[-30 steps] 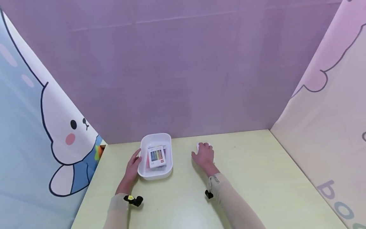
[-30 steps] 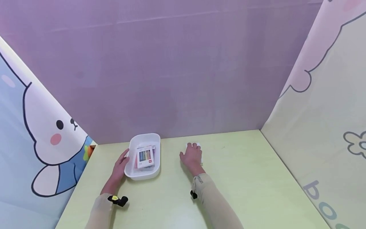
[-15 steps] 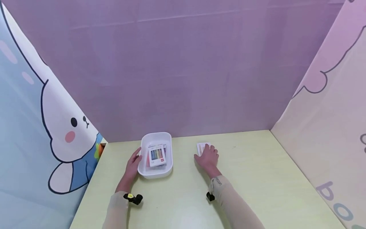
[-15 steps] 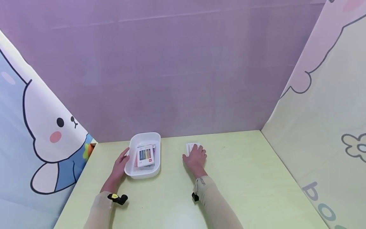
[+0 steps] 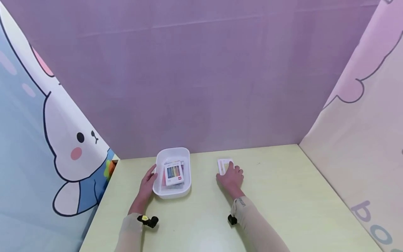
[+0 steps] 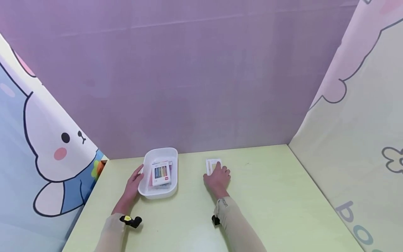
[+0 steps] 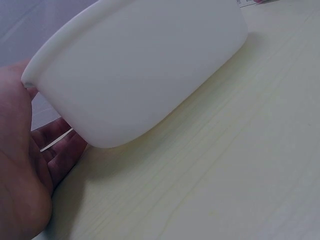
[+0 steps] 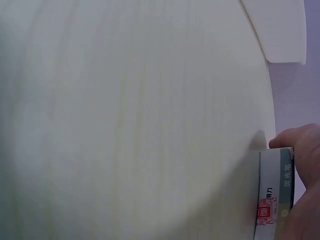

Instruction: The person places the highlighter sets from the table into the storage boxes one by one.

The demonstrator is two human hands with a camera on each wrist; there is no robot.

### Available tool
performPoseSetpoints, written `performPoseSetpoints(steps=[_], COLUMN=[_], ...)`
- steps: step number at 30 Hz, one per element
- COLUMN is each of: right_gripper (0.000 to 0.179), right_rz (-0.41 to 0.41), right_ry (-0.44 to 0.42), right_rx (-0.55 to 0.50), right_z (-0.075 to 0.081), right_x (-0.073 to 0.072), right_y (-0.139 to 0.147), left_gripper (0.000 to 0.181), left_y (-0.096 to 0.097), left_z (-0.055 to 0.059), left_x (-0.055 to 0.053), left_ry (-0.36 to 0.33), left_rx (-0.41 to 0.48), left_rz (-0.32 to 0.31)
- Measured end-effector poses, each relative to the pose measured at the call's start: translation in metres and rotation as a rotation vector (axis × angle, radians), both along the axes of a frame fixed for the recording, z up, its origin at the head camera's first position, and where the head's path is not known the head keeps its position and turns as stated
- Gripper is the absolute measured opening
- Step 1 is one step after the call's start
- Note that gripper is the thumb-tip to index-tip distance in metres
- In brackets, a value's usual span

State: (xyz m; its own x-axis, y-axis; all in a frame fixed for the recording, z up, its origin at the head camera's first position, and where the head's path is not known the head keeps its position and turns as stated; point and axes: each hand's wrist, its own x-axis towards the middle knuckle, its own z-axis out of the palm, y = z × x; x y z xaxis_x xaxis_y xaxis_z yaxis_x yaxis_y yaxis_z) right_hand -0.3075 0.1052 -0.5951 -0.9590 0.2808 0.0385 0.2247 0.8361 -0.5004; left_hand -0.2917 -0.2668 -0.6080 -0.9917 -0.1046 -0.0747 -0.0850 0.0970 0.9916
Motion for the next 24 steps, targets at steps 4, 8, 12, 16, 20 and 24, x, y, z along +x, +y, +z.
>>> performPoseSetpoints(steps=[4, 8, 12, 16, 20, 24], right_gripper=[0.084, 0.085, 0.087, 0.086, 0.086, 0.087], right_rz=[-0.01, -0.012, -0.009, -0.006, -0.006, 0.005], right_ry=[0.008, 0.015, 0.035, 0.042, 0.044, 0.043], right_rx=[-0.008, -0.018, -0.028, -0.03, -0.022, -0.015], right_z=[-0.005, -0.008, -0.008, -0.008, -0.004, 0.005], right_x=[-0.002, -0.003, -0.004, -0.005, -0.002, 0.003], right_y=[0.001, 0.002, 0.003, 0.003, 0.002, 0.0], left_gripper=[0.049, 0.048, 0.048, 0.048, 0.049, 0.049], left_y=[0.0, 0.0, 0.0, 0.0, 0.0, 0.001], left_z=[0.0, -0.001, -0.003, -0.002, -0.001, 0.0], left_x=[-0.001, -0.001, -0.002, -0.001, 0.001, 0.003], left_ry=[0.006, 0.006, 0.009, 0.003, -0.001, 0.01], left_rx=[-0.002, -0.004, -0.003, -0.018, -0.019, -0.01], left_rz=[0.001, 0.004, 0.006, 0.008, 0.011, 0.012])
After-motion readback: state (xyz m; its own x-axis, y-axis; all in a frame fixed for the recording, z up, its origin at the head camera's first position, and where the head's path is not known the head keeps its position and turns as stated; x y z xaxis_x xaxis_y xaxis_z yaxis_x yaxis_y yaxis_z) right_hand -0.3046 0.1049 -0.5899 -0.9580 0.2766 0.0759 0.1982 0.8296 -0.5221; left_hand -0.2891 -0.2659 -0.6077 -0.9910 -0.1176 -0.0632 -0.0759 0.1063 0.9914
